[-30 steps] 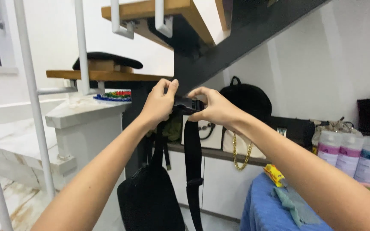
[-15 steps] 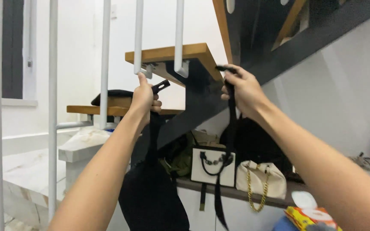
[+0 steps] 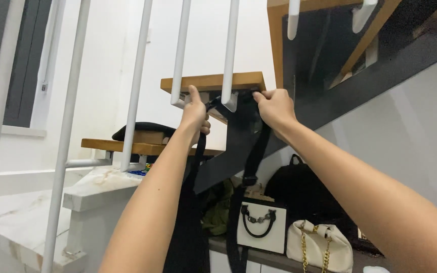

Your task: The person is cleaning a small leather bag using a spray cleaning solution and a cloth, including rinsing the cloth in a bucket.

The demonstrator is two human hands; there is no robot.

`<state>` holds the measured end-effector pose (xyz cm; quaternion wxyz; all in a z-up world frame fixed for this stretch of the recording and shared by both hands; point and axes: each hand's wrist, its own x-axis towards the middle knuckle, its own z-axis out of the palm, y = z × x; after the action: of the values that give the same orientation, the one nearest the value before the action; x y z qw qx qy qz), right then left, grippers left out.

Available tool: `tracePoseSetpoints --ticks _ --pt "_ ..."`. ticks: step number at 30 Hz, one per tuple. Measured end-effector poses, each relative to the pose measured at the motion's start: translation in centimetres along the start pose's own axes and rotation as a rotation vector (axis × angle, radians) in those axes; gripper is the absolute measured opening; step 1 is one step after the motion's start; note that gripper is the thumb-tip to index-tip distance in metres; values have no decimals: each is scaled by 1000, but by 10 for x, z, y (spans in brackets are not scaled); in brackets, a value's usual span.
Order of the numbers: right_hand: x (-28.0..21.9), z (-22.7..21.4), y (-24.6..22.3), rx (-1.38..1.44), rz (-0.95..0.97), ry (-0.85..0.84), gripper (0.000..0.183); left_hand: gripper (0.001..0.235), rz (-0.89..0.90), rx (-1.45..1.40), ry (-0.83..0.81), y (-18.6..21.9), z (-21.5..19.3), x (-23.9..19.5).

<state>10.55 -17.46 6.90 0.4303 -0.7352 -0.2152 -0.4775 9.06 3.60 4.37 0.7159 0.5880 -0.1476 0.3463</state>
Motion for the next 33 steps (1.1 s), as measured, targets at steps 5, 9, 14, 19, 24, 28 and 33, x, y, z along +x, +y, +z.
tracePoseSetpoints --ticks 5,9,14,19,24,28,33 --pt "-11 18 -18 135 14 57 30 85 0 2 -97 19 2 -42" --pt "-25 9 -46 212 10 16 28 93 9 -9 -183 46 8 -76" --pt "-16 10 -32 310 16 -43 35 93 12 5 -226 48 16 -72" --pt "-27 9 -30 297 -65 -80 36 96 32 6 -170 38 21 -60" --pt "-51 1 -52 69 -201 -85 63 90 71 24 -82 32 16 -51" --pt "-51 9 -47 5 -292 34 49 50 156 -49 -14 4 19 -18" --pt "-17 32 -31 35 -381 27 40 24 308 29 33 -1 9 -23"
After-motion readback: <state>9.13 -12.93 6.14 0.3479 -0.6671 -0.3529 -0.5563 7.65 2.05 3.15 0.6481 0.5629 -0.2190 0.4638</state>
